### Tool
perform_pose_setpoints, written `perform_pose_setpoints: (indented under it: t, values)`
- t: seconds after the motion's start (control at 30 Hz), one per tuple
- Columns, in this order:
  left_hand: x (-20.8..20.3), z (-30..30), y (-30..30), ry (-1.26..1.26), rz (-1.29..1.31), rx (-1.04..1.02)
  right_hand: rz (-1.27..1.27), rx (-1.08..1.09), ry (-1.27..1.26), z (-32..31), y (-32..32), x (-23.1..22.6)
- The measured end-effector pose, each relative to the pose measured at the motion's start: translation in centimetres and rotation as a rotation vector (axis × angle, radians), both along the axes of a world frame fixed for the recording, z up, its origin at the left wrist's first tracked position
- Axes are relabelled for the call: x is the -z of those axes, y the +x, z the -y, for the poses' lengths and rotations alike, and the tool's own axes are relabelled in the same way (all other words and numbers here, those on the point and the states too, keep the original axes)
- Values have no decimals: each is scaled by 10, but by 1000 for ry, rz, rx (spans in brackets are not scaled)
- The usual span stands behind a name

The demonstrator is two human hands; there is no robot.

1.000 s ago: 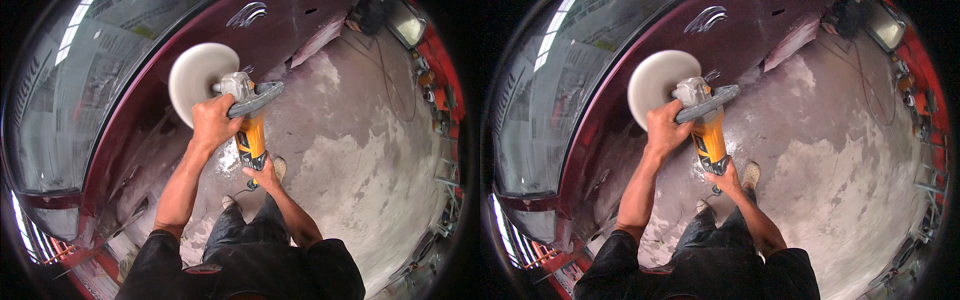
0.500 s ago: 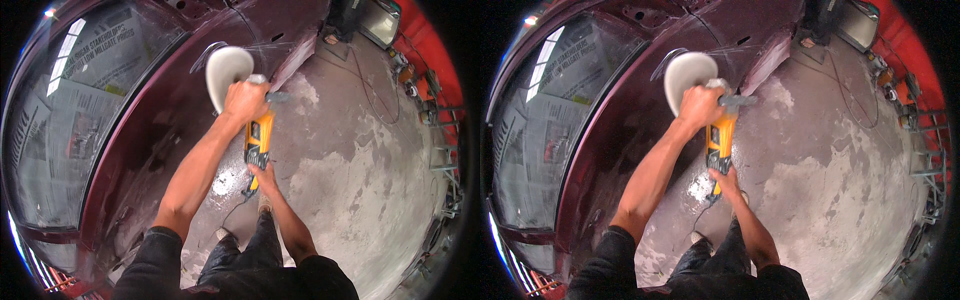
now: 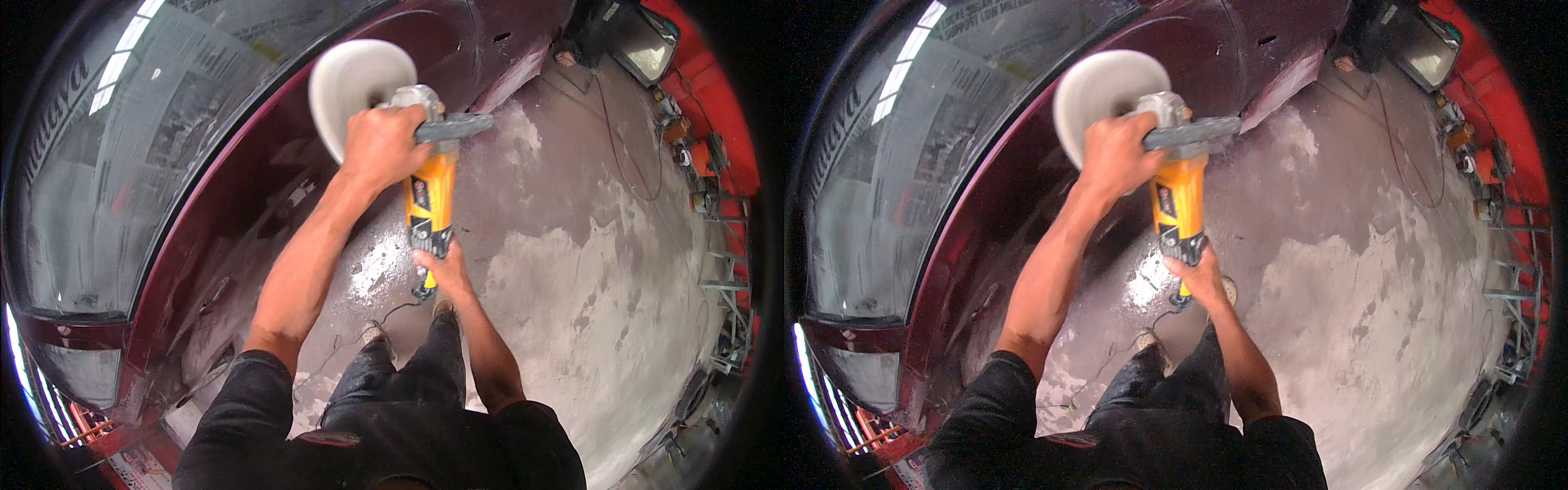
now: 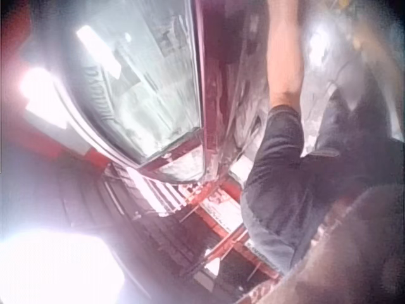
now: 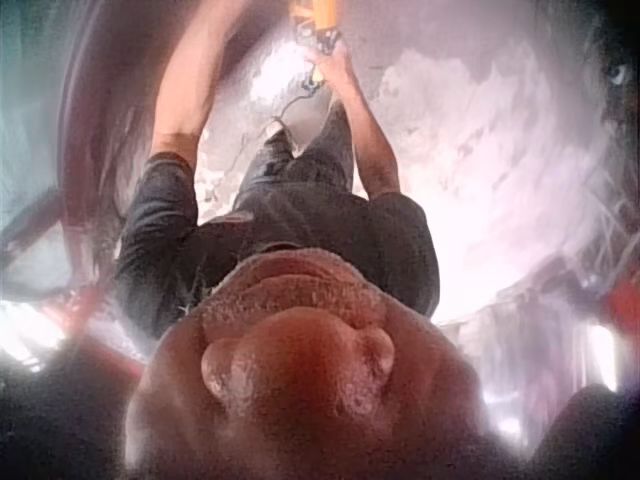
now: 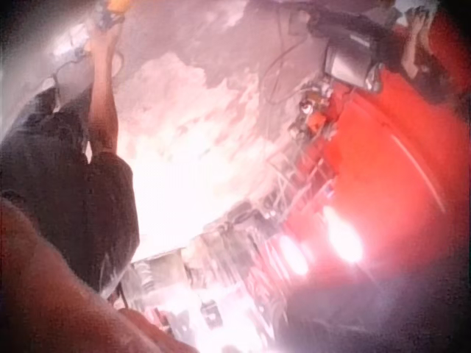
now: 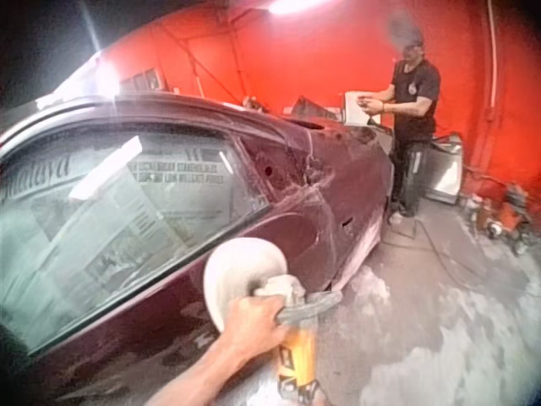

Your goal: The person uses a yellow orbital polisher to buff the rear trunk of a maroon car. They apply a white polishing compound from a bottle and continue polishing the surface with the machine.

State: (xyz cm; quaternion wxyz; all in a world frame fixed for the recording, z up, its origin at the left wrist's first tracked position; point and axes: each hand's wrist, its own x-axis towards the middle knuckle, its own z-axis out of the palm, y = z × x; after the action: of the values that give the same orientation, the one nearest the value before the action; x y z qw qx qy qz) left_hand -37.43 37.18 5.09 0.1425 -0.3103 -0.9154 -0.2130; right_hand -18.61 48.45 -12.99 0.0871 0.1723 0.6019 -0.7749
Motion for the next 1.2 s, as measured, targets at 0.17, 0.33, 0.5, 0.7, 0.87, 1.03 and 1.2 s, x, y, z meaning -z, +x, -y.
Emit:
perform_pose_setpoints:
  t: [0.17,0.33,0.5,0.7,0.87,1.03,1.2]
  values:
    - [-11,82,76,76,26,-45,-50,-106,93,64,55,-3]
    - [-20,97,86,72,-7,-78,-75,-137,68,81,67,-7]
    - [-20,53,41,76,-25,-31,-30,-82,102,44,31,-14]
    - [-13,-23,-31,92,-46,22,-57,12,22,-17,-26,-17]
    - [-11,-76,-77,90,-34,35,-25,69,-52,-54,-64,-22]
    - [-13,-123,-114,47,21,35,-16,128,-129,-86,-98,-36]
    - [-11,-156,-146,46,1,67,9,180,-179,-103,-123,-42]
